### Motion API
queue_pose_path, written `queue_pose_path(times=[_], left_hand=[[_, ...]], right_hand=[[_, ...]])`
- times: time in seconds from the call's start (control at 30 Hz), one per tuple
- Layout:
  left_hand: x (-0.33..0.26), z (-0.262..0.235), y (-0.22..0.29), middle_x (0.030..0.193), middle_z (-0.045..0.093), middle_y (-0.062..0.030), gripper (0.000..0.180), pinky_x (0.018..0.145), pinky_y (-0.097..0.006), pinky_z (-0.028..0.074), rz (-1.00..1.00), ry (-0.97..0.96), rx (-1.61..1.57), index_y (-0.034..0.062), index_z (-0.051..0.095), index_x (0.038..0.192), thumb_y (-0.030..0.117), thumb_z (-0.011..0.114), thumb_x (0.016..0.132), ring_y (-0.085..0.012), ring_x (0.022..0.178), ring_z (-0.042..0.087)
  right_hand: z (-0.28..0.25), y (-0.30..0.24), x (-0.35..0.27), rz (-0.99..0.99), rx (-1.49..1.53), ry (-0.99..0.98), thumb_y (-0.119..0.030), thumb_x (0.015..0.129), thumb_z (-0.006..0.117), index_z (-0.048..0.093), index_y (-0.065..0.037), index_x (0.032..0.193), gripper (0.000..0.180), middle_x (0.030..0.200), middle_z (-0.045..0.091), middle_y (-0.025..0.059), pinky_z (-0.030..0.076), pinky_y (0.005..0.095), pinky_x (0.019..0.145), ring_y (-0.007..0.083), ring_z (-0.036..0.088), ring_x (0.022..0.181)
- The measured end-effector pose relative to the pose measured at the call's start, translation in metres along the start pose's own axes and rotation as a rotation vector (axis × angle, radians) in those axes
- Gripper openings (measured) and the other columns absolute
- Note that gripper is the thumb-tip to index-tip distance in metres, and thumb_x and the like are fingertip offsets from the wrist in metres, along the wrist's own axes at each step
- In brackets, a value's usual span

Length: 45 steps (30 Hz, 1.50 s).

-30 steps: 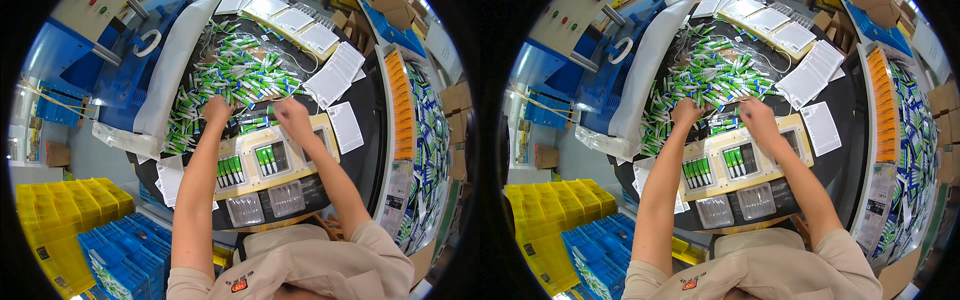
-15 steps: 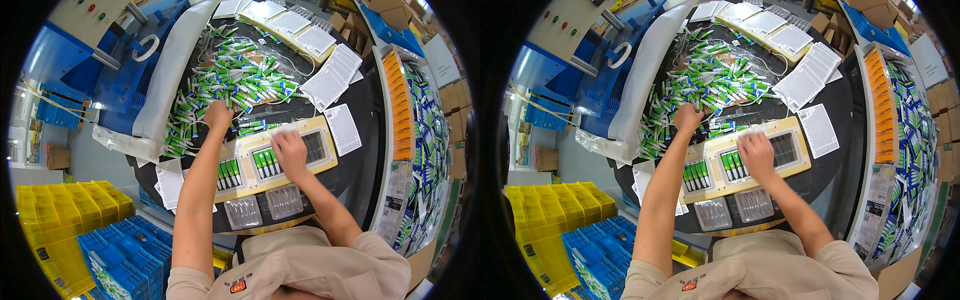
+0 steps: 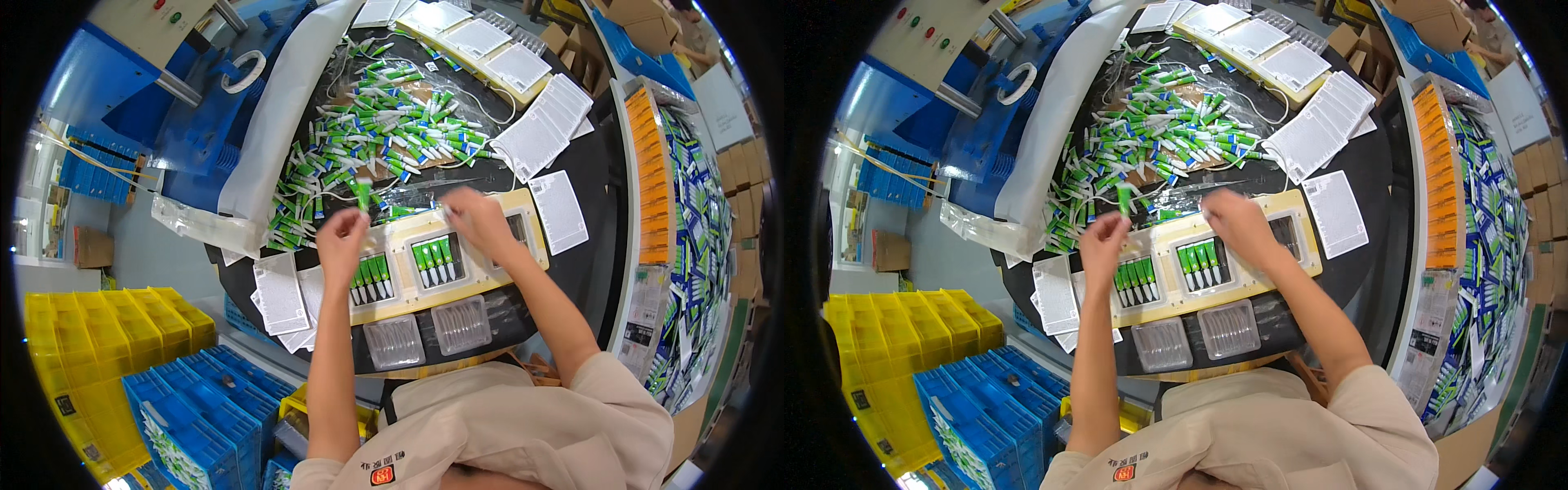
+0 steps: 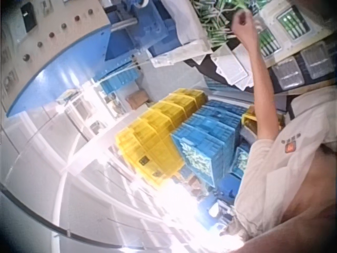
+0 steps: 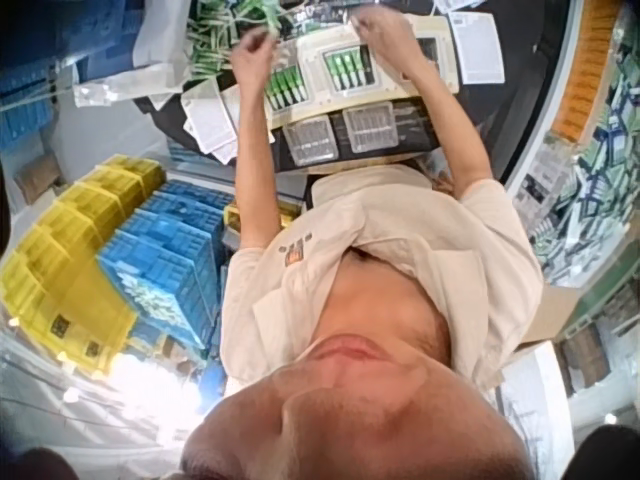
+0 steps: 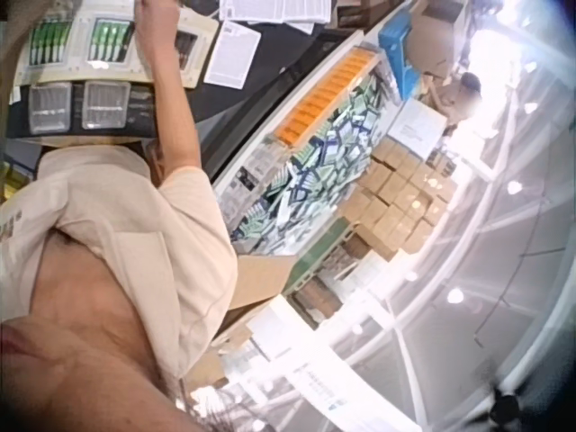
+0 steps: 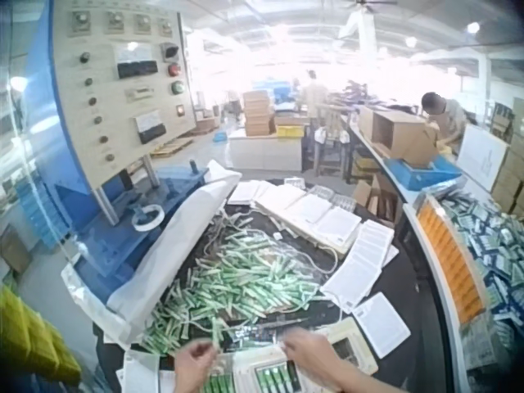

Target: The person places green cylindrical batteries into a wooden tray with three compartments, then covers each compartment with a white paper sheet. The person repeats this process multiple times, handling batteries and paper sheets by hand.

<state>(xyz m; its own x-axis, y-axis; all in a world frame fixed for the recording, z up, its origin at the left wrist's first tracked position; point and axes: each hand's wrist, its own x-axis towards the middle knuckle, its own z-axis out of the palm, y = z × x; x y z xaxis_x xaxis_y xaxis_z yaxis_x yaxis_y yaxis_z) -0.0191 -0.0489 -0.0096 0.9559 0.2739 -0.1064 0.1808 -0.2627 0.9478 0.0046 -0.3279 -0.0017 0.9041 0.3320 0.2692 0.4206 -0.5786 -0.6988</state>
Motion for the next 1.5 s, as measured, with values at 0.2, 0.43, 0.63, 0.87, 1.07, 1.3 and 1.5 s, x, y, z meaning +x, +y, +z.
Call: queue_pose_path(times=[0.2,0.43,0.63,0.87,1.07,1.3,1.5], left_hand=[[-0.096,0.029,-0.008,0.107,0.072,-0.0076,0.02,0.082,-0.034,0.05,0.221,-0.039,0.234,0.0036,0.071,0.108,0.011,0.073,0.09,-0.0211,0.09,0.064],[-0.118,0.049,-0.012,0.123,0.07,-0.0045,0.031,0.106,-0.048,0.041,0.672,-0.108,0.55,0.0074,0.064,0.12,0.004,0.071,0.089,-0.029,0.119,0.06],[-0.116,0.055,-0.021,0.13,0.068,-0.0085,0.025,0.117,-0.054,0.034,0.637,-0.153,0.594,0.0063,0.059,0.115,0.003,0.067,0.092,-0.028,0.129,0.059],[-0.108,0.057,-0.005,0.132,0.065,-0.0104,0.023,0.12,-0.057,0.028,0.646,-0.211,0.594,0.0061,0.057,0.114,0.004,0.066,0.092,-0.027,0.131,0.058],[-0.1,0.067,0.005,0.116,0.07,-0.014,0.02,0.105,-0.048,0.045,0.583,-0.299,0.428,0.0039,0.065,0.111,0.006,0.07,0.091,-0.0328,0.112,0.066],[-0.111,0.08,0.02,0.094,0.069,-0.0063,0.018,0.078,-0.025,0.052,0.059,-0.175,-0.086,-0.0006,0.075,0.107,0.005,0.075,0.09,-0.0113,0.084,0.064],[-0.12,0.125,0.027,0.092,0.067,-0.0098,0.031,0.073,-0.033,0.053,0.642,-0.1,0.203,0.0024,0.074,0.109,-0.004,0.078,0.079,-0.0237,0.082,0.066]], right_hand=[[0.004,-0.003,-0.094,-0.313,-0.263,0.02,0.0,0.082,0.071,0.07,0.005,0.11,0.029,0.11,0.069,0.0172,0.058,0.0357,0.084,0.0314,0.069,0.097],[0.028,-0.012,-0.102,-0.271,-0.45,0.06,-0.024,0.083,0.075,0.068,0.005,0.113,0.042,0.127,0.065,0.0134,0.049,0.0429,0.098,0.027,0.062,0.113],[0.01,-0.005,-0.085,-0.221,-0.364,0.166,-0.02,0.084,0.074,0.068,0.001,0.113,0.036,0.125,0.067,0.014,0.047,0.0463,0.098,0.0318,0.062,0.112],[-0.007,0.085,0.069,0.109,-0.296,0.194,-0.02,0.088,0.073,0.071,-0.001,0.097,0.021,0.096,0.066,0.0182,0.051,0.0469,0.078,0.0402,0.064,0.09],[0.004,0.106,0.121,0.312,-0.362,-0.243,-0.017,0.078,0.079,0.074,0.001,0.09,0.022,0.097,0.071,0.021,0.056,0.0457,0.077,0.0404,0.069,0.093],[-0.069,0.041,-0.028,-0.149,-0.049,0.229,0.01,0.078,0.065,0.072,-0.002,0.113,0.037,0.109,0.07,0.018,0.057,0.0398,0.081,0.0353,0.069,0.097],[-0.053,0.038,-0.114,-0.311,-0.326,0.071,-0.001,0.073,0.066,0.069,0.004,0.112,0.039,0.116,0.068,0.0138,0.058,0.0379,0.084,0.0304,0.067,0.101]])
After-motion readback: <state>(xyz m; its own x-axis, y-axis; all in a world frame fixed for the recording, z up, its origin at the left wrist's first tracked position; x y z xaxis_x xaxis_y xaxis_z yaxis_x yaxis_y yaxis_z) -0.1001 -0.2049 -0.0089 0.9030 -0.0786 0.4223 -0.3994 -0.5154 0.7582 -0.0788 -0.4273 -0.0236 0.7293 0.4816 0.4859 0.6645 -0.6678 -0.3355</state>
